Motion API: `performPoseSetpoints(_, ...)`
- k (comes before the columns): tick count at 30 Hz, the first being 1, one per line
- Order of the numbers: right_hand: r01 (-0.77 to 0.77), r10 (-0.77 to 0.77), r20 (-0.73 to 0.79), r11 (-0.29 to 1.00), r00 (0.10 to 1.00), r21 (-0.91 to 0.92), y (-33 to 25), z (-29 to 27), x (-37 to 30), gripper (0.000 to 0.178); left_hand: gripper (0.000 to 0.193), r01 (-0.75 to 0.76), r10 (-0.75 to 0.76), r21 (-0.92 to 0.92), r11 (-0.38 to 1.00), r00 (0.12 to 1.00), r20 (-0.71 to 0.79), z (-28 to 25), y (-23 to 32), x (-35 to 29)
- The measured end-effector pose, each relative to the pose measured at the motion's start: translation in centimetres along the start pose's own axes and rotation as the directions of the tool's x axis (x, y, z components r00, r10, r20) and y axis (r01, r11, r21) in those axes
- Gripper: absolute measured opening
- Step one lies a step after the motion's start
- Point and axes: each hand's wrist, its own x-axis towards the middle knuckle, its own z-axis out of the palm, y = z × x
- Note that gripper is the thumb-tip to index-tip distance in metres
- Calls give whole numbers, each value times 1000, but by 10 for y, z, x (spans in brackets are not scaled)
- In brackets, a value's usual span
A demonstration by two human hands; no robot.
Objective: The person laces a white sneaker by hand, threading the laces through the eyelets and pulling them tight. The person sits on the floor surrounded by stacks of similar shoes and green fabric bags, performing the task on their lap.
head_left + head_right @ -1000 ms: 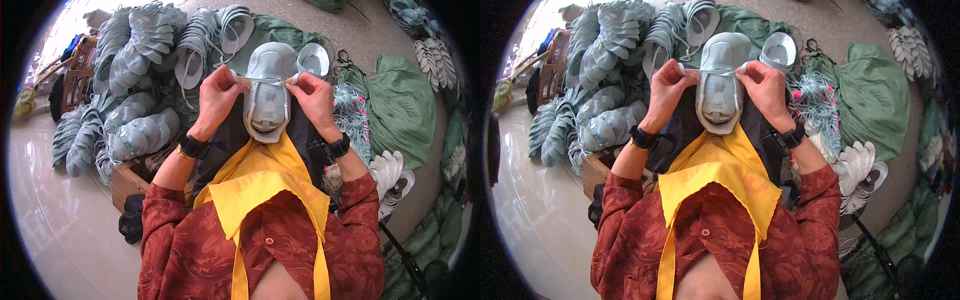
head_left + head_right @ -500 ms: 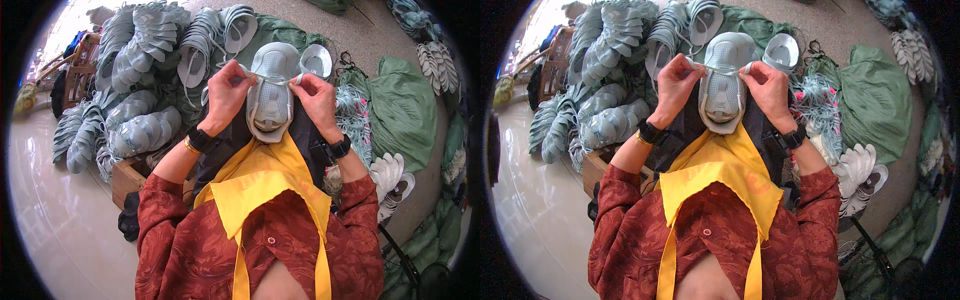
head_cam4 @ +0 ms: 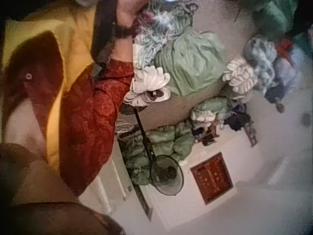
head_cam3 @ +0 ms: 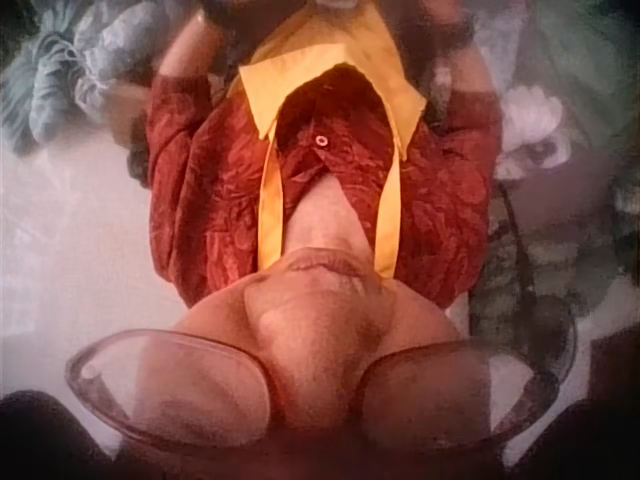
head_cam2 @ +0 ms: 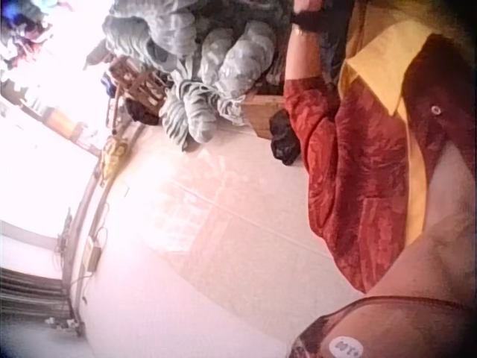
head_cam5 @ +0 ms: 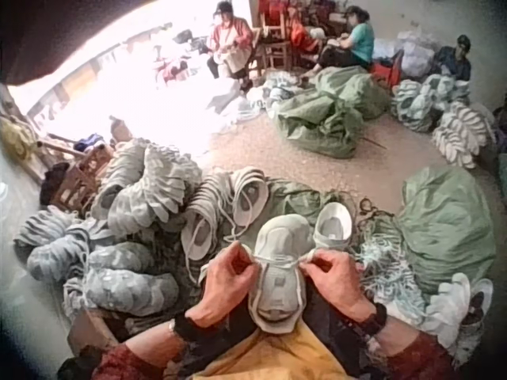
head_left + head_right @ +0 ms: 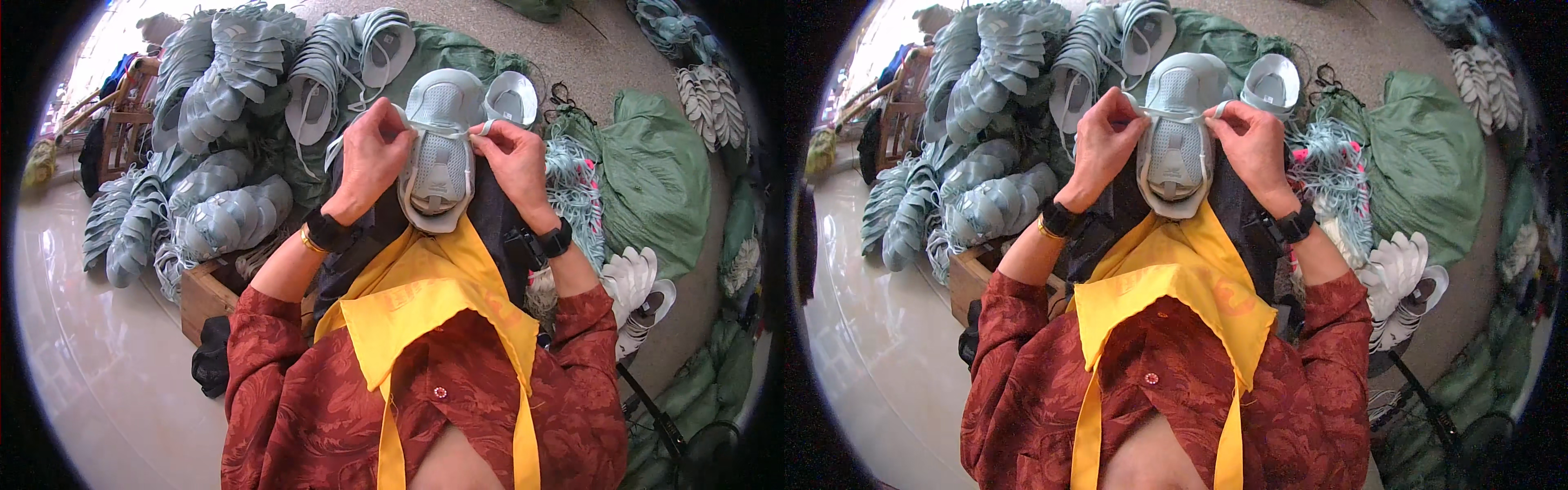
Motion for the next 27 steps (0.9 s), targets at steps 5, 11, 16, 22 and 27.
performPoseSetpoints(5, 12, -12, -15, 1000, 1000, -7, 2, 2, 3, 7, 21, 25, -27, -149, 989, 1000, -6, 4, -10, 0)
performPoseSetpoints(11, -37, 37, 21, 999, 999, 15, -1, -4, 5, 13, 25, 17, -19, -83, 996, 1000, -16, 4, -1, -3)
performPoseSetpoints(16, 122, -158, -60, 911, 986, -394, -27, -8, -10, 22, 24, -46, 42, -75, 996, 998, -54, 4, 3, -7)
performPoseSetpoints(22, 300, -303, 47, 888, 952, -348, -32, 1, -14, 23, 17, -162, 162, -3, 987, 986, -27, 4, 5, -6)
performPoseSetpoints(27, 266, -246, 104, 842, 964, -469, -24, 2, -13, 16, 12, -236, 236, 7, 972, 972, -13, 2, 2, -7)
